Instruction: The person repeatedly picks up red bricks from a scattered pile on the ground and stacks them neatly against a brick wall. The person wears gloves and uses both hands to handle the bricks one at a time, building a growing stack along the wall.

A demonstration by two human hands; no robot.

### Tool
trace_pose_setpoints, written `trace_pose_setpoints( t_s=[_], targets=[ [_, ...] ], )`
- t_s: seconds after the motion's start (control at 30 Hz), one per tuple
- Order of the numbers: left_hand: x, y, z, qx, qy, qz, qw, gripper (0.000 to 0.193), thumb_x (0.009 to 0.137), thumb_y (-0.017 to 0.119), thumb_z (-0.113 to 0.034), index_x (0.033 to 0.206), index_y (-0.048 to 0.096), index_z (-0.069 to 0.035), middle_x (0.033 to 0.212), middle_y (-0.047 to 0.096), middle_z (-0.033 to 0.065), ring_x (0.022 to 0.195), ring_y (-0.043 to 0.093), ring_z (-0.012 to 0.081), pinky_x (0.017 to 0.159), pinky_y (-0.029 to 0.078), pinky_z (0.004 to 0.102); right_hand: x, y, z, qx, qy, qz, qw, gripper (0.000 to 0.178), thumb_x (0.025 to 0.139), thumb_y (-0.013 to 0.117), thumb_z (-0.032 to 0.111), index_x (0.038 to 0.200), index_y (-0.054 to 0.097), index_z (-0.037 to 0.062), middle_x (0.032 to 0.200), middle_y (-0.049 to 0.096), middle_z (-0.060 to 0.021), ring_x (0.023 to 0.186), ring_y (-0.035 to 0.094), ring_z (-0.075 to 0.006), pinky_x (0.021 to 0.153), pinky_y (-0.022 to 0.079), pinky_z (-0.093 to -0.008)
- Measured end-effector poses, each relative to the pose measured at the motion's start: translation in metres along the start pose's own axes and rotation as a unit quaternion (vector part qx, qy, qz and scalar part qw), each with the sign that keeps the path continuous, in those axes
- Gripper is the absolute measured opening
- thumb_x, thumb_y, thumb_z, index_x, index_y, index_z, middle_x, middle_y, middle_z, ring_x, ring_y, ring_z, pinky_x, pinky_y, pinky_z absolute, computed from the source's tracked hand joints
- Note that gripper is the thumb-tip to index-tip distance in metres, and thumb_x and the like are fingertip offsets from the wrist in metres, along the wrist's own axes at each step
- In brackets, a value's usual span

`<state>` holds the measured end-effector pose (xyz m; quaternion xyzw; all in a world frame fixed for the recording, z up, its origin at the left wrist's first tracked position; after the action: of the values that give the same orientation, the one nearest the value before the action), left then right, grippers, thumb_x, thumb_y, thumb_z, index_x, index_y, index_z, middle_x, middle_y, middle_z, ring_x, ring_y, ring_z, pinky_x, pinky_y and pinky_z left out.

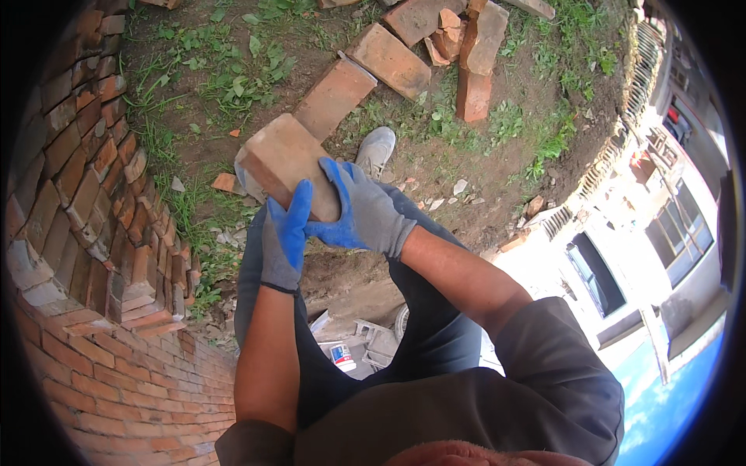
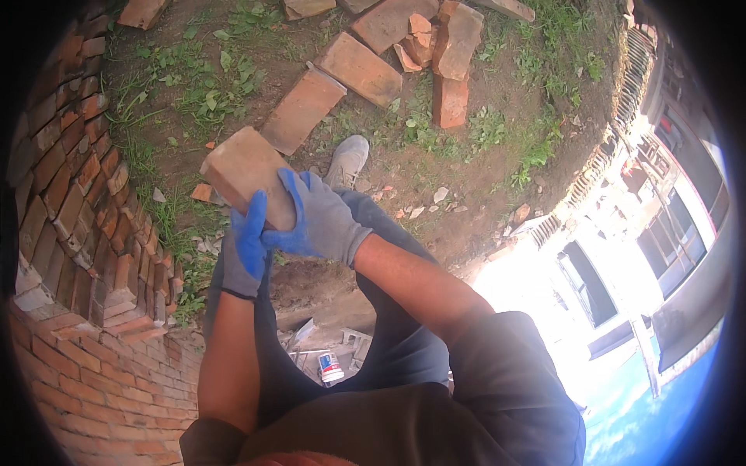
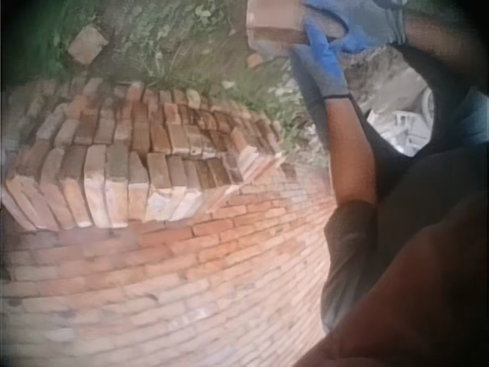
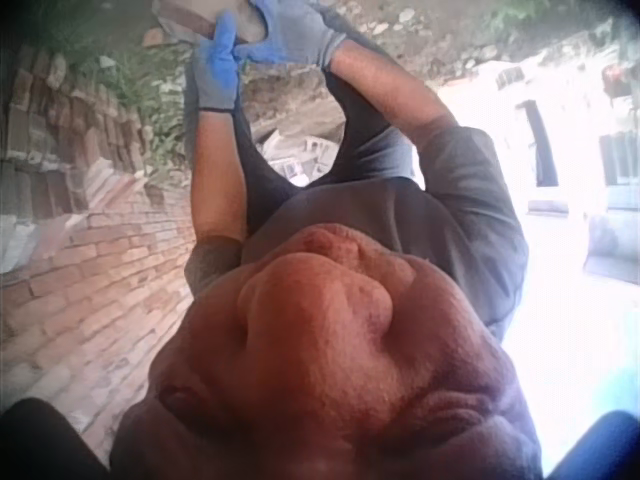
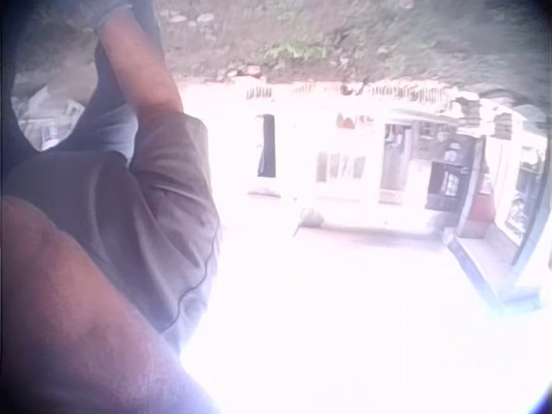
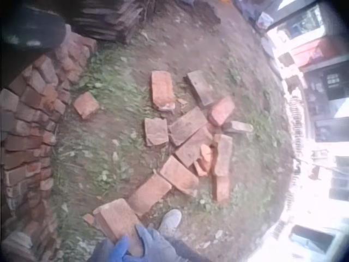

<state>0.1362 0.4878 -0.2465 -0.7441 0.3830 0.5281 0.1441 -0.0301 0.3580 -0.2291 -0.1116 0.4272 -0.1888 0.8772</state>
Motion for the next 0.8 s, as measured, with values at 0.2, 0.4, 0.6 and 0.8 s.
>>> trace_pose_setpoints(
  t_s=[0.2,0.4,0.6,0.8],
  targets=[
    [0.001,-0.011,-0.004,-0.12,-0.052,-0.092,0.987,0.071,0.12,0.083,-0.032,0.174,0.057,0.006,0.162,0.073,0.0166,0.141,0.076,0.0277,0.117,0.064,0.0401,0.046,-0.004,-0.062,0.008,-0.115,0.037,0.993,0.108,0.1,0.095,0.063,0.177,0.052,-0.0003,0.165,0.067,-0.0353,0.147,0.071,-0.0521,0.124,0.06,-0.0559],
    [0.002,-0.023,-0.031,0.138,0.025,-0.083,0.987,0.065,0.122,0.079,-0.034,0.172,0.061,0.004,0.16,0.074,0.0142,0.143,0.074,0.0255,0.123,0.06,0.0428,0.153,-0.112,-0.255,-0.321,0.153,-0.197,0.914,0.123,0.097,0.094,0.067,0.19,0.038,0.0087,0.187,0.05,-0.0275,0.167,0.057,-0.0468,0.131,0.054,-0.0589],
    [0.005,-0.009,-0.055,-0.041,-0.023,-0.085,0.995,0.068,0.119,0.083,-0.031,0.171,0.06,0.005,0.159,0.073,0.0144,0.142,0.074,0.0238,0.123,0.059,0.0419,0.197,-0.082,-0.323,-0.427,0.093,-0.233,0.869,0.132,0.093,0.1,0.065,0.192,0.034,0.0092,0.183,0.052,-0.029,0.165,0.055,-0.0493,0.13,0.05,-0.0656],
    [0.022,-0.003,-0.065,0.042,-0.055,-0.136,0.988,0.071,0.117,0.087,-0.033,0.17,0.06,0.006,0.16,0.073,0.0144,0.142,0.073,0.0242,0.123,0.059,0.042,0.2,-0.099,-0.315,-0.408,0.1,-0.203,0.884,0.137,0.087,0.103,0.065,0.191,0.034,0.0076,0.176,0.057,-0.0286,0.155,0.063,-0.0484,0.123,0.055,-0.0662]
  ],
)
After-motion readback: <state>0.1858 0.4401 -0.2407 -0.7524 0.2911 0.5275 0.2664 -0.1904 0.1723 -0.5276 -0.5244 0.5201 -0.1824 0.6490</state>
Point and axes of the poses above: each hand's wrist, its own x-axis towards the middle knuckle, its own y-axis out of the palm, z = x × y, the point moved 1 cm from there along x, towards the middle knuckle
